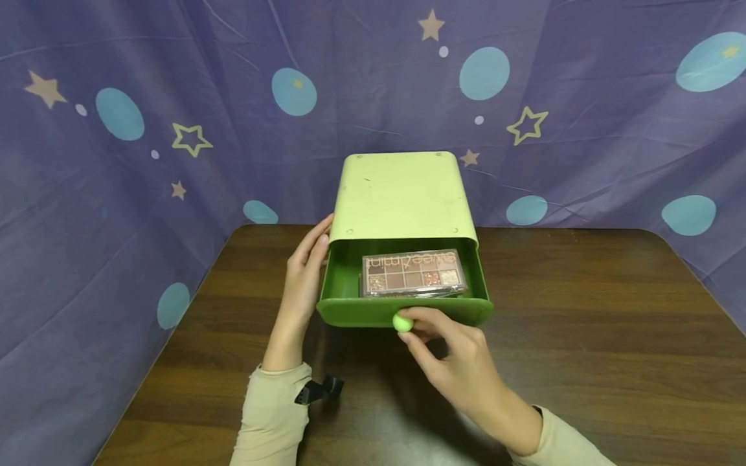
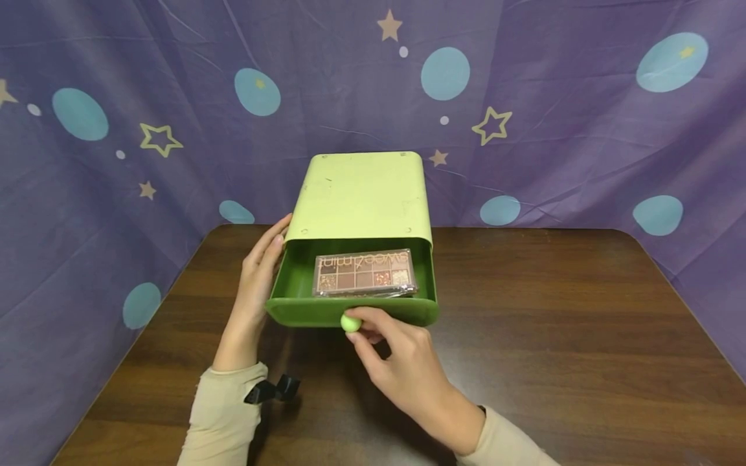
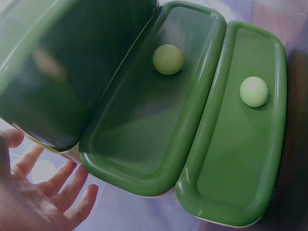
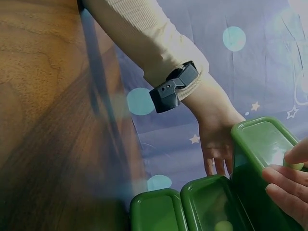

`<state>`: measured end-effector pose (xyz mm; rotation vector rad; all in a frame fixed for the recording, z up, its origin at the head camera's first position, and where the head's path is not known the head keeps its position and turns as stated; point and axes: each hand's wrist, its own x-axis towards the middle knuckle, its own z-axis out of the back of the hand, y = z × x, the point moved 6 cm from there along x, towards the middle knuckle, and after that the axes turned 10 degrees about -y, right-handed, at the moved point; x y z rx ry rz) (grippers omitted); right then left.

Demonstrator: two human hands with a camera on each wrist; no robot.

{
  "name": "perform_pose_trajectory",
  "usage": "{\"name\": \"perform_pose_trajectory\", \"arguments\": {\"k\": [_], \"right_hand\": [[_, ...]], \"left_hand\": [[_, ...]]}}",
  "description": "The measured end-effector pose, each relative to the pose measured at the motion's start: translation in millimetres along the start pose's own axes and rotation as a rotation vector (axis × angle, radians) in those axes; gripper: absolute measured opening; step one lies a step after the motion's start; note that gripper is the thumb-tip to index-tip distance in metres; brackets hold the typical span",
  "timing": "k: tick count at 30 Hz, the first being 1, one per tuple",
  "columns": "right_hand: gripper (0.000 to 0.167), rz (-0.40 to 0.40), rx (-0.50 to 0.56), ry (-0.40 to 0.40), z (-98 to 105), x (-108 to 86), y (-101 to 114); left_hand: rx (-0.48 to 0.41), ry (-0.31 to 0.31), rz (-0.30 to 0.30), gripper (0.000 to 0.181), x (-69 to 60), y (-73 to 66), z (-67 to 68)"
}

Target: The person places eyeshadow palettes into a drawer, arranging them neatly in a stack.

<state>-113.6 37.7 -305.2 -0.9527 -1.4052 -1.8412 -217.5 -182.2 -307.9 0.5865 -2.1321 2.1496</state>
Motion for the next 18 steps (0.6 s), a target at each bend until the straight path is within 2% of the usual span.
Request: {"name": "perform_pose_trajectory", "arguments": {"k": [3,8,18], "right_hand": [[0.021,-0.014,-0.010,-0.003,-0.3,0.6,-2.2],[0.030,-0.017,-0.030,-0.015,-0.7,2.9,-5.8],[0.032,-0.024,-0.042,-0.026,-3.7,8.2,-13.1]], "left_hand": [[-0.014,0.002,0.003,0.042,0.2,1.0,0.2],[-0.024,0.008,-0.004,0.042,0.9,1.6,-0.1],[-0.024,0.013,-0.005,0.043,-0.2,1.0,0.6]]}}
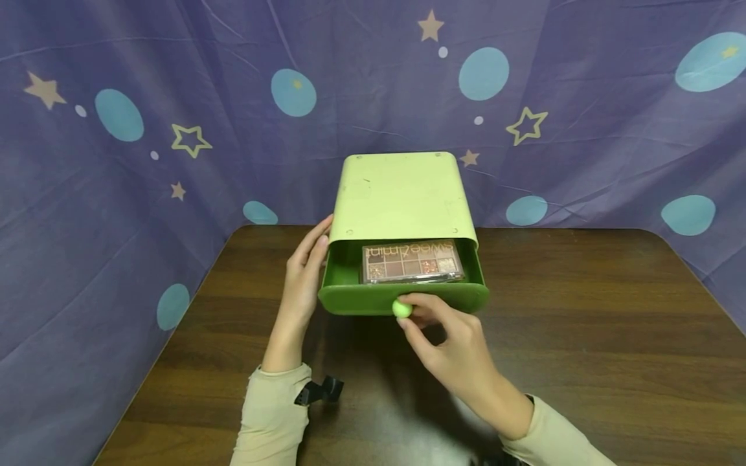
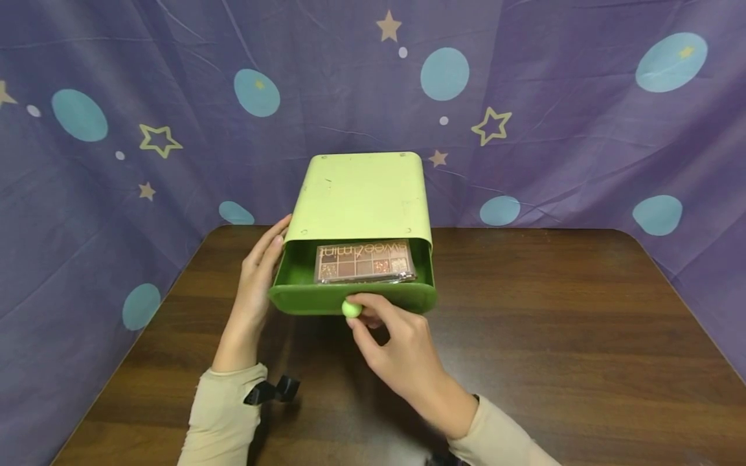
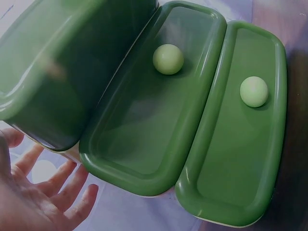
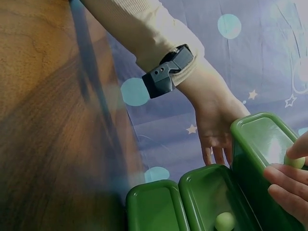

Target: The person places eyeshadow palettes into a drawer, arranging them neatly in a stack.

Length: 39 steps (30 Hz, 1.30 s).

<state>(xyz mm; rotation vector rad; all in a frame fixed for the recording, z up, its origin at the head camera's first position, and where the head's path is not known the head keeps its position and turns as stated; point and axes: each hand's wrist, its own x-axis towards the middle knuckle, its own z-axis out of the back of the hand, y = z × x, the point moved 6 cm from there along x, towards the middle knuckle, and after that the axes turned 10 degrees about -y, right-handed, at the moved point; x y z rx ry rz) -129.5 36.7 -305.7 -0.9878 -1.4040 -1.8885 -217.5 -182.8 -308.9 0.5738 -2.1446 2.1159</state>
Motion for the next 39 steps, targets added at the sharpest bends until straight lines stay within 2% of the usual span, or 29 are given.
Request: {"name": "perform_pose_trajectory", "arguments": {"k": [5,25,32,39], "right_hand": [[0.031,-0.013,0.003,-0.011,-2.3,3.5,-4.4],[0.026,-0.029,-0.020,-0.026,-8.8,16.2,-20.6],[0.027,-0.014,-0.046,-0.031,-10.7,20.0,-26.3],[0.026,-0.018,-0.037,-0.033,-13.1,23.6,-31.7]], "left_hand": [[-0.004,0.004,-0.008,0.043,-0.2,-0.3,-0.3],[0.077,-0.002,-0.024,0.043,2.2,1.6,1.1],[0.067,0.008,-0.054,0.043,1.2,-0.4,0.2],[0.082,0.017,-0.046,0.044,0.6,-0.3,-0.3]]}}
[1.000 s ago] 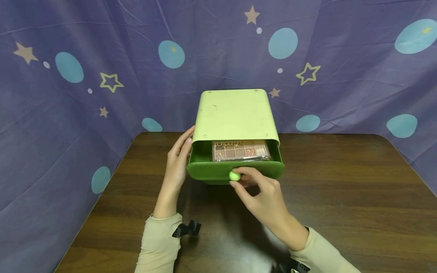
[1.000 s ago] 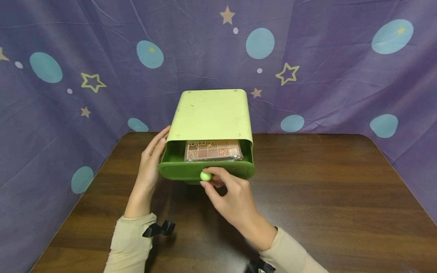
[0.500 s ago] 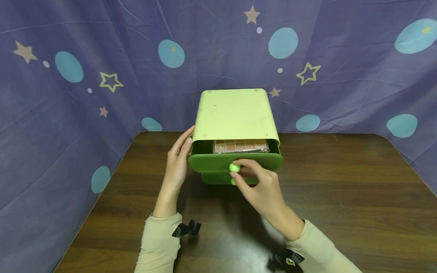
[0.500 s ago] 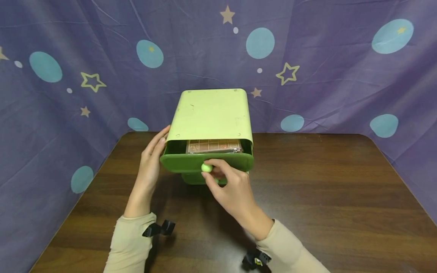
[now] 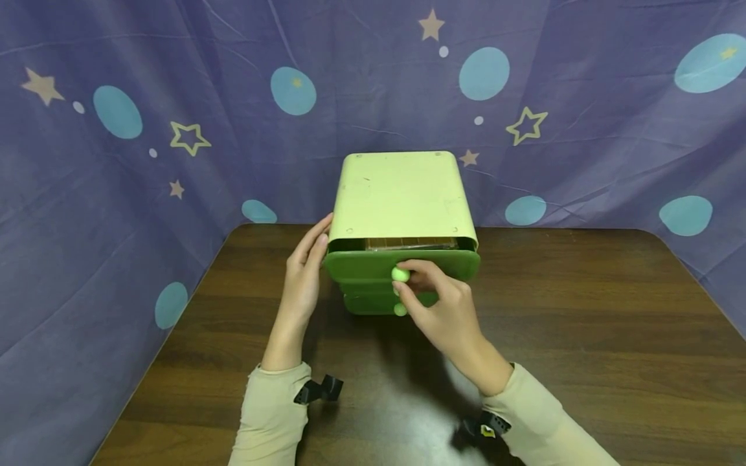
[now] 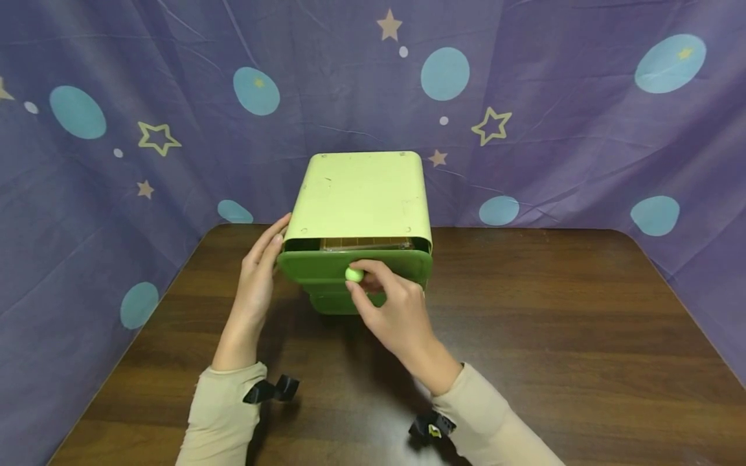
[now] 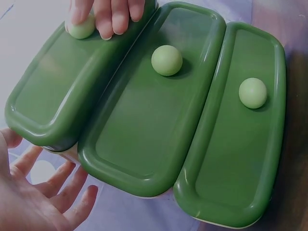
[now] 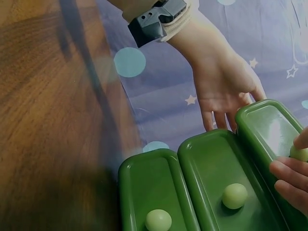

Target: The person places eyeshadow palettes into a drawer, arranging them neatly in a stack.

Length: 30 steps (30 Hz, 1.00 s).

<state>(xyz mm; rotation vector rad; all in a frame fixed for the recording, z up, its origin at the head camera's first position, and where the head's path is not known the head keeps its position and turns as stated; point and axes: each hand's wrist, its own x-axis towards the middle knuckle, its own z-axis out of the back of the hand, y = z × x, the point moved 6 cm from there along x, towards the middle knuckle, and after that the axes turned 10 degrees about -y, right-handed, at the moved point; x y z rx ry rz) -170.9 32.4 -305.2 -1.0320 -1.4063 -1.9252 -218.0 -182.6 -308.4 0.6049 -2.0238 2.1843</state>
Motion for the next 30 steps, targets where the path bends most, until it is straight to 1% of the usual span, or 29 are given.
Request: {"name": "perform_pose_trajectory", "arguments": {"k": [6,10,15,21,30], "right_hand": [[0.028,0.000,-0.004,-0.017,-1.2,3.0,-4.6],[0.029,0.024,-0.010,-0.028,-1.9,4.9,-6.5],[0.027,0.032,-0.014,-0.036,-3.2,7.5,-9.1],[0.028,0.057,-0.029,-0.052,-4.0,10.9,-11.6],[0.028,0.076,-0.045,-0.053,-5.7,13.7,-14.7]], "left_hand": [[0.024,-0.003,0.026,0.043,0.0,0.6,0.1],[0.016,-0.009,0.024,0.043,0.7,0.7,0.3],[0.005,-0.020,0.022,0.043,0.8,0.3,0.9],[-0.008,-0.019,0.025,0.043,1.2,0.8,0.5],[-0.015,-0.026,0.022,0.042,2.0,1.1,0.4]]}}
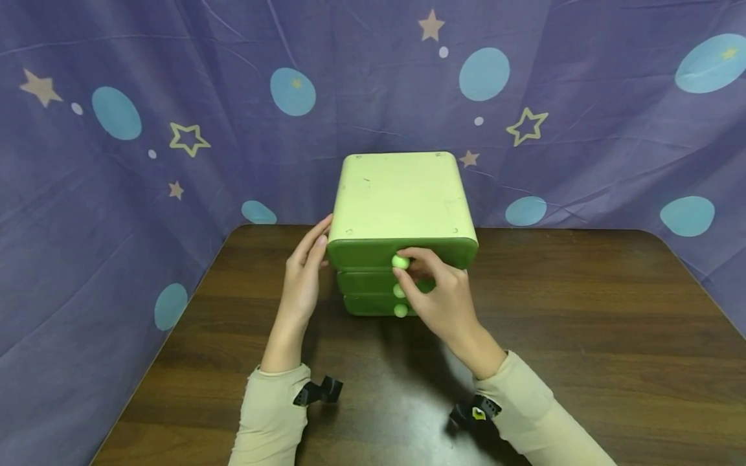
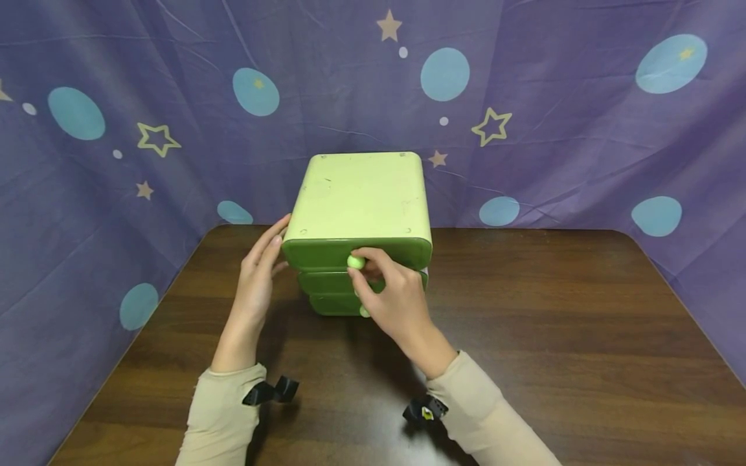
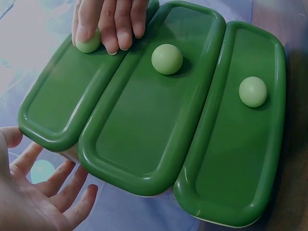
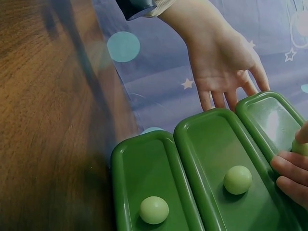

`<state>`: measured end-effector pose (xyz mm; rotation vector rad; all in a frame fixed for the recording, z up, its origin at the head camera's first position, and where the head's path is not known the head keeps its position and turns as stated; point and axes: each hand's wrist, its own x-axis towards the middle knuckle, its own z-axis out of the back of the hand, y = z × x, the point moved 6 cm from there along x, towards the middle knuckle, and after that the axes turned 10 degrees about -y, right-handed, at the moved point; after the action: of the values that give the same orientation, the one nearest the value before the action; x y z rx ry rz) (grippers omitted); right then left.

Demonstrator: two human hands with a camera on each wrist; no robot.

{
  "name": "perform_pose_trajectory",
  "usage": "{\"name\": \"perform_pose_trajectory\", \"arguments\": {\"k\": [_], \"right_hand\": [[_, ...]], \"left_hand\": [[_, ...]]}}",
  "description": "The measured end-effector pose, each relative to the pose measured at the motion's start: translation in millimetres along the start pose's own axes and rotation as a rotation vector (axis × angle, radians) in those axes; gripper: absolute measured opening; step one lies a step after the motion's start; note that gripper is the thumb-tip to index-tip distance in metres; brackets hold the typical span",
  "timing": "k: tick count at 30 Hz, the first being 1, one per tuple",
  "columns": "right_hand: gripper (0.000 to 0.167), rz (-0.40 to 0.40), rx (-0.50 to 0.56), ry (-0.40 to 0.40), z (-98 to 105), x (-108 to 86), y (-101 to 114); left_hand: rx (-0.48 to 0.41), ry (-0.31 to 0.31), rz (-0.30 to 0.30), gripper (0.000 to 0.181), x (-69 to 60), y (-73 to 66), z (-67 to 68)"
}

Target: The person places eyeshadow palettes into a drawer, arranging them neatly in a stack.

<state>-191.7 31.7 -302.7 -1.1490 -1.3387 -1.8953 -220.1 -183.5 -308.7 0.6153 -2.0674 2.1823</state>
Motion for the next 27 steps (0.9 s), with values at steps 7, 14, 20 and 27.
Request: {"name": "perform_pose_trajectory", "arguments": {"k": [7,14,20,27], "right_hand": [[0.028,0.003,-0.004,0.010,-0.7,0.6,-1.4],[0.028,-0.006,-0.002,0.028,-0.8,0.7,-0.9],[0.037,-0.037,-0.049,0.108,6.9,-2.4,3.2],[0.035,-0.002,-0.078,0.111,35.6,-3.1,8.2]], "left_hand": [[0.000,-0.002,-0.002,0.042,0.1,-0.2,0.0],[-0.001,-0.006,0.000,0.042,0.8,0.5,-0.1],[-0.011,-0.013,-0.048,0.041,0.0,-1.1,-0.2],[0.029,-0.003,-0.088,0.040,-0.1,-1.6,1.8]]}}
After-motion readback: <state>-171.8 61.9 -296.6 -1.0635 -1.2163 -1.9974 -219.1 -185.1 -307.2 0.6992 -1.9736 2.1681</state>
